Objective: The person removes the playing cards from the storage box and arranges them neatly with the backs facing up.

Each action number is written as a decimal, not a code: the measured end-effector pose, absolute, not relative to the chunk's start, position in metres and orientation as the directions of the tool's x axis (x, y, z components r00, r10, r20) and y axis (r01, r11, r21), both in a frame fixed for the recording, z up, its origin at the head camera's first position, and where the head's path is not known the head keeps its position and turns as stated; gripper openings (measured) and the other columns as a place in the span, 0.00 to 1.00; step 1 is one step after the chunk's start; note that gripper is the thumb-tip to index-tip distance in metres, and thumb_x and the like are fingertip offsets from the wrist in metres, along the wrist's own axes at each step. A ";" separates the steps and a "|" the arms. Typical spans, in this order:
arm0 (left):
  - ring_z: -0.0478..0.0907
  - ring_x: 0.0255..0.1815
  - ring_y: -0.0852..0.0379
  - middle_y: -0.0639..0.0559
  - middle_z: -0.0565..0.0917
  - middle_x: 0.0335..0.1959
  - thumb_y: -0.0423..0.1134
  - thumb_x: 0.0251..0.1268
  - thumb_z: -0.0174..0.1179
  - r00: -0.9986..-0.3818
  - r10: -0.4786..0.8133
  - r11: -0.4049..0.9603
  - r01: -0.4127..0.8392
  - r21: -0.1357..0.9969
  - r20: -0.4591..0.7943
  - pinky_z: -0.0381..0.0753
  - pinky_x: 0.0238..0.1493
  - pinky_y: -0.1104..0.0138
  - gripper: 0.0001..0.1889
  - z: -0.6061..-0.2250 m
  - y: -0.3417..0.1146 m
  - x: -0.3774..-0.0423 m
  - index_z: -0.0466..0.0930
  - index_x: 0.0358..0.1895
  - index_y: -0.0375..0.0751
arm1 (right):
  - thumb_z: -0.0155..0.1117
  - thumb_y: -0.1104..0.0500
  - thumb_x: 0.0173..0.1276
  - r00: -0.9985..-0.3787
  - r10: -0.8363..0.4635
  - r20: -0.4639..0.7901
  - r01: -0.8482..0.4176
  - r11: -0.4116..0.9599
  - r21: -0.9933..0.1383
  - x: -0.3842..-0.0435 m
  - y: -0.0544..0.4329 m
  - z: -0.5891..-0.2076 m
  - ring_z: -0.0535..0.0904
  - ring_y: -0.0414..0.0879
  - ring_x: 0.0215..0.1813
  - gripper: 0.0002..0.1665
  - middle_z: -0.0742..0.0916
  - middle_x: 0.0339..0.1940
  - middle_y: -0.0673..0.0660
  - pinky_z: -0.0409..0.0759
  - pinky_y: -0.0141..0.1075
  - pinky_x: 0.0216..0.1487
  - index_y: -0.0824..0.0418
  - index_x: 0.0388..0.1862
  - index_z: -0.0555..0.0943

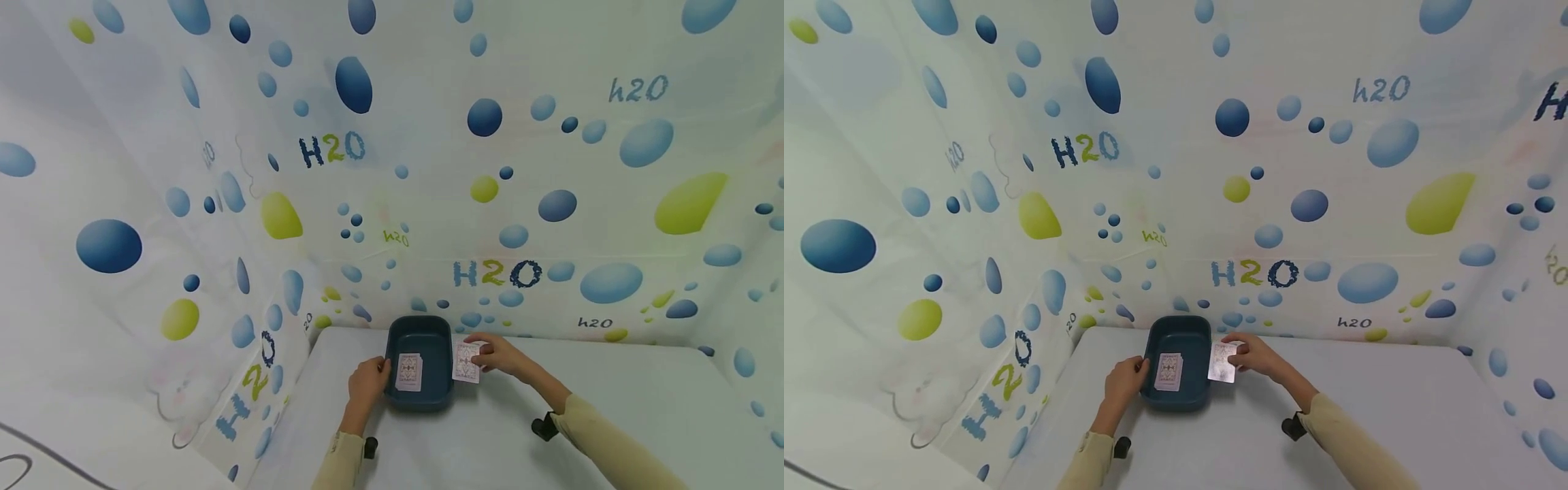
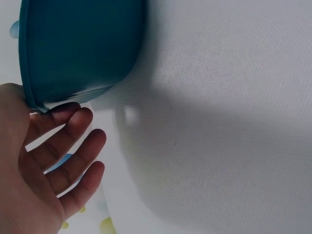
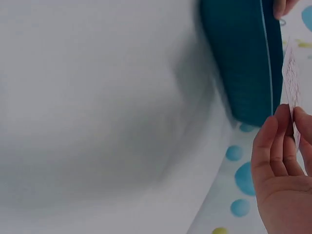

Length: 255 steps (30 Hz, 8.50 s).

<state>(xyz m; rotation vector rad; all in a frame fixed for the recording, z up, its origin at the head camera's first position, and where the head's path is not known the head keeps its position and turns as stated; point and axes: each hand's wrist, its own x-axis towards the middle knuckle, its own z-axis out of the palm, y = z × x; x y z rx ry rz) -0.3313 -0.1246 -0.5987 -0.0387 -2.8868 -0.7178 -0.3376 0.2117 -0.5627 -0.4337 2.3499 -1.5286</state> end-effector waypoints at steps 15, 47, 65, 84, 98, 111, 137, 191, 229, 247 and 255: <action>0.69 0.19 0.57 0.54 0.76 0.19 0.48 0.74 0.56 -0.989 -0.009 0.879 0.061 0.474 0.145 0.65 0.22 0.63 0.17 -0.600 -0.127 -0.334 0.77 0.25 0.46 | 0.66 0.66 0.68 -0.945 -0.327 0.022 -0.220 0.584 -0.782 -0.340 0.226 -0.619 0.73 0.44 0.32 0.24 0.80 0.31 0.53 0.75 0.34 0.32 0.62 0.63 0.75; 0.69 0.19 0.58 0.54 0.76 0.18 0.48 0.74 0.56 -0.988 -0.014 0.867 0.065 0.493 0.156 0.65 0.21 0.65 0.17 -0.600 -0.128 -0.331 0.77 0.25 0.45 | 0.63 0.59 0.72 -0.952 -0.302 0.056 -0.290 0.825 -0.486 -0.338 0.209 -0.611 0.78 0.66 0.59 0.26 0.80 0.57 0.72 0.74 0.57 0.62 0.74 0.63 0.75; 0.69 0.19 0.57 0.53 0.77 0.19 0.48 0.74 0.56 -0.986 -0.021 0.859 0.068 0.507 0.168 0.65 0.22 0.64 0.17 -0.600 -0.127 -0.330 0.77 0.25 0.45 | 0.54 0.33 0.73 -0.914 -0.394 0.094 -0.401 0.848 -0.348 -0.344 0.149 -0.560 0.53 0.70 0.80 0.52 0.60 0.79 0.71 0.51 0.66 0.74 0.67 0.79 0.56; 0.70 0.21 0.58 0.54 0.80 0.23 0.49 0.74 0.56 -0.984 -0.049 0.853 0.048 0.519 0.172 0.65 0.23 0.64 0.17 -0.605 -0.125 -0.332 0.77 0.25 0.47 | 0.60 0.35 0.70 -0.870 -0.489 0.063 -0.492 0.851 -0.182 -0.354 0.074 -0.576 0.63 0.64 0.77 0.47 0.70 0.75 0.68 0.59 0.59 0.75 0.67 0.74 0.65; 0.68 0.19 0.59 0.55 0.80 0.21 0.47 0.72 0.58 -0.968 -0.025 0.855 0.109 0.507 0.251 0.64 0.20 0.66 0.17 -0.607 -0.121 -0.333 0.77 0.23 0.47 | 0.71 0.39 0.63 -0.919 -0.393 -0.038 -0.388 0.917 -0.097 -0.361 0.053 -0.588 0.69 0.62 0.71 0.46 0.77 0.67 0.67 0.61 0.59 0.74 0.68 0.68 0.71; 0.68 0.19 0.60 0.56 0.78 0.20 0.48 0.74 0.57 -0.976 -0.032 0.858 0.084 0.506 0.216 0.65 0.20 0.67 0.17 -0.605 -0.127 -0.332 0.79 0.25 0.46 | 0.73 0.42 0.63 -0.927 -0.323 -0.189 -0.274 0.930 -0.246 -0.375 0.044 -0.598 0.67 0.66 0.72 0.45 0.74 0.68 0.70 0.62 0.60 0.73 0.66 0.69 0.69; 0.69 0.18 0.59 0.55 0.80 0.20 0.48 0.73 0.57 -0.977 -0.031 0.873 0.078 0.481 0.213 0.64 0.20 0.65 0.15 -0.604 -0.125 -0.331 0.79 0.26 0.48 | 0.66 0.66 0.68 -0.928 -0.373 0.005 -0.221 0.538 -0.813 -0.367 0.077 -0.575 0.80 0.43 0.29 0.23 0.85 0.31 0.55 0.78 0.36 0.31 0.62 0.61 0.75; 0.69 0.21 0.57 0.52 0.79 0.23 0.48 0.74 0.55 -0.988 -0.055 0.849 0.030 0.528 0.145 0.65 0.22 0.63 0.15 -0.602 -0.122 -0.332 0.80 0.30 0.43 | 0.62 0.57 0.74 -0.945 -0.319 -0.077 -0.063 0.405 -0.912 -0.337 0.237 -0.584 0.74 0.46 0.32 0.29 0.85 0.38 0.64 0.74 0.35 0.32 0.64 0.70 0.68; 0.71 0.23 0.55 0.50 0.80 0.25 0.49 0.75 0.54 -0.990 -0.076 0.845 -0.001 0.535 0.119 0.67 0.24 0.62 0.15 -0.604 -0.125 -0.333 0.81 0.34 0.42 | 0.70 0.64 0.63 -0.983 -0.185 0.017 -0.160 0.799 -0.580 -0.325 0.273 -0.620 0.76 0.47 0.37 0.17 0.81 0.36 0.58 0.77 0.43 0.40 0.66 0.48 0.77; 0.70 0.21 0.57 0.52 0.79 0.23 0.49 0.75 0.54 -0.989 -0.065 0.839 0.017 0.544 0.132 0.67 0.23 0.64 0.16 -0.604 -0.123 -0.332 0.81 0.32 0.43 | 0.65 0.52 0.71 -0.984 -0.172 0.053 -0.177 0.879 -0.443 -0.327 0.268 -0.607 0.81 0.63 0.54 0.29 0.82 0.54 0.70 0.79 0.55 0.55 0.70 0.63 0.75; 0.71 0.22 0.57 0.52 0.79 0.24 0.49 0.75 0.54 -0.990 -0.075 0.838 0.002 0.546 0.119 0.67 0.23 0.64 0.15 -0.603 -0.125 -0.332 0.82 0.34 0.43 | 0.63 0.36 0.68 -0.955 -0.270 0.122 -0.296 0.905 -0.306 -0.331 0.240 -0.591 0.59 0.73 0.76 0.50 0.63 0.77 0.74 0.62 0.66 0.69 0.64 0.77 0.62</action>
